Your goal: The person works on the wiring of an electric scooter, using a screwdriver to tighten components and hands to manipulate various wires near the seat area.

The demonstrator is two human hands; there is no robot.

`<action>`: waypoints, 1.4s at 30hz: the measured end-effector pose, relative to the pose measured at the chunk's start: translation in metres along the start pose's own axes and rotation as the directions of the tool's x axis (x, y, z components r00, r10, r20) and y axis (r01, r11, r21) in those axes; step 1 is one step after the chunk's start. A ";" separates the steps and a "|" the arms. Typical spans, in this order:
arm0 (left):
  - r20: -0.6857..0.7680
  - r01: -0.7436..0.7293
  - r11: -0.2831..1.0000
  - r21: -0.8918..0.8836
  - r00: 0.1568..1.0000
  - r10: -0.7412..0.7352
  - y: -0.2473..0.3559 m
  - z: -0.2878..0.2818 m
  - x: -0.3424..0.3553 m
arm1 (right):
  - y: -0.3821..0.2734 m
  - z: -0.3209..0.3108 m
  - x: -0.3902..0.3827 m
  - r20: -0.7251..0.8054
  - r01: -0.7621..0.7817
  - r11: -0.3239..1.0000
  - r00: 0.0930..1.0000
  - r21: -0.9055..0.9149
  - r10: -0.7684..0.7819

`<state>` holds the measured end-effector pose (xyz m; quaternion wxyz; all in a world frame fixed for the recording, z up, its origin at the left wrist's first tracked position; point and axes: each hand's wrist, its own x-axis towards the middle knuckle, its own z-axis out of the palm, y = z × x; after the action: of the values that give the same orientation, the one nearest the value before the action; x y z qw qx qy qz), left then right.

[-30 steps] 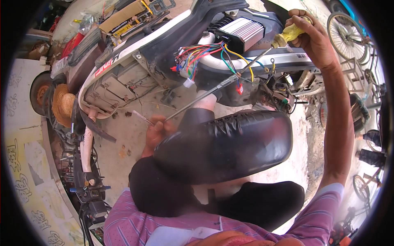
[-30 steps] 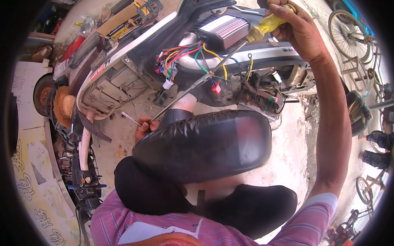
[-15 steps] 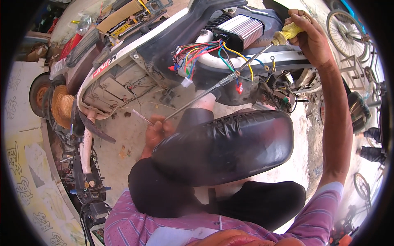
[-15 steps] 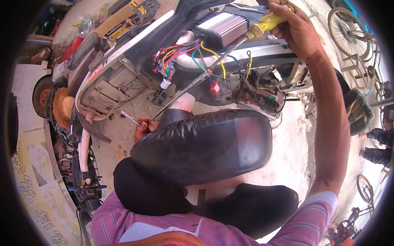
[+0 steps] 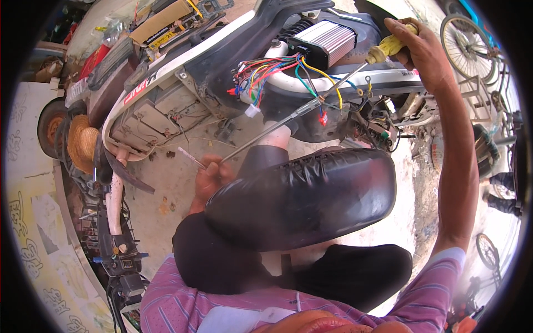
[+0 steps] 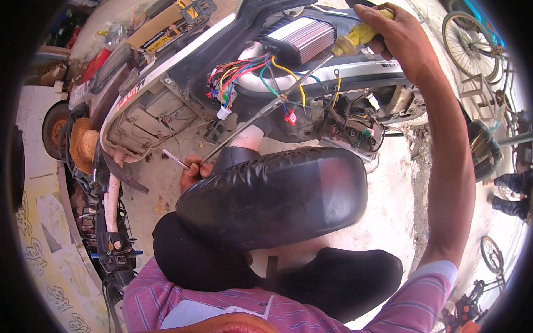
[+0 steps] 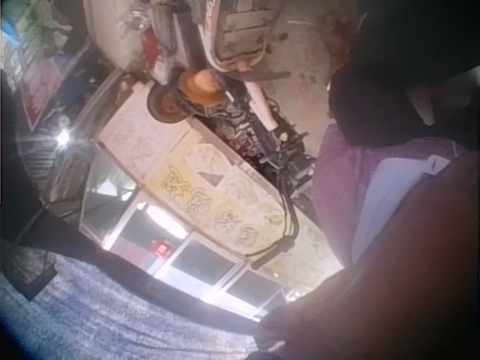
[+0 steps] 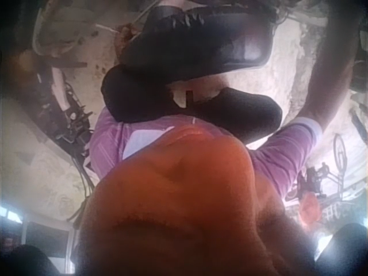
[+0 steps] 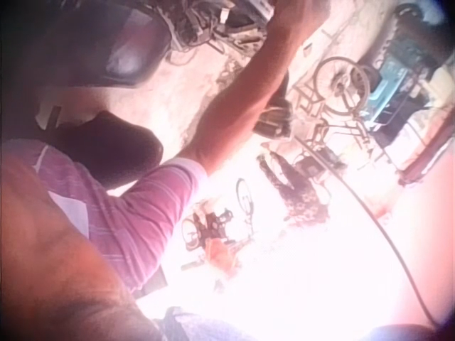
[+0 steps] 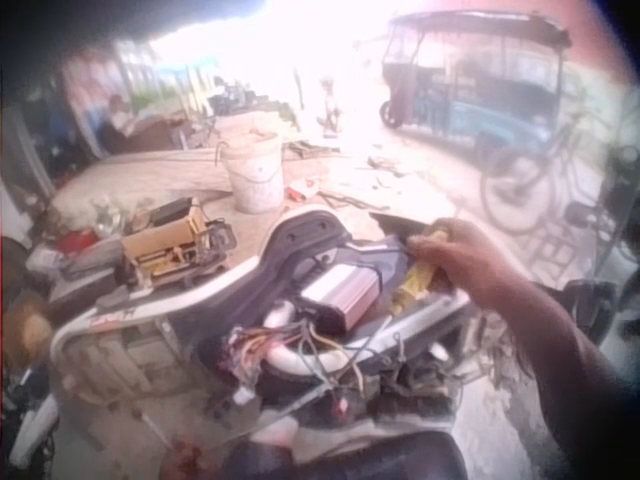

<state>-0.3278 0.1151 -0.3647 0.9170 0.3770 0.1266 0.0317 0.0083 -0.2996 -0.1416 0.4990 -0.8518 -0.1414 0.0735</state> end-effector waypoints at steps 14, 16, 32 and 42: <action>-0.094 0.132 0.991 -0.002 0.987 -0.132 0.013 0.001 -0.011 | -0.090 0.013 -0.023 -0.113 -0.174 0.983 0.977 0.053 0.179; -0.111 0.163 0.987 0.009 0.981 -0.161 0.014 0.011 -0.011 | -0.024 -0.012 -0.003 0.006 0.111 0.993 0.994 -0.028 -0.110; -0.019 0.124 0.992 -0.022 0.992 -0.125 0.014 0.031 -0.007 | -0.013 0.032 0.027 -0.124 0.094 0.230 0.985 0.969 0.119; -0.107 0.219 0.972 -0.089 0.968 -0.228 0.014 0.023 -0.013 | 0.010 0.046 0.034 -0.176 0.177 0.040 0.984 0.983 -0.011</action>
<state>-0.3335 0.1071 -0.3367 0.9195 0.3226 0.2200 -0.0451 0.0302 -0.2552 -0.1725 0.9595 -0.2629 -0.0767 0.0668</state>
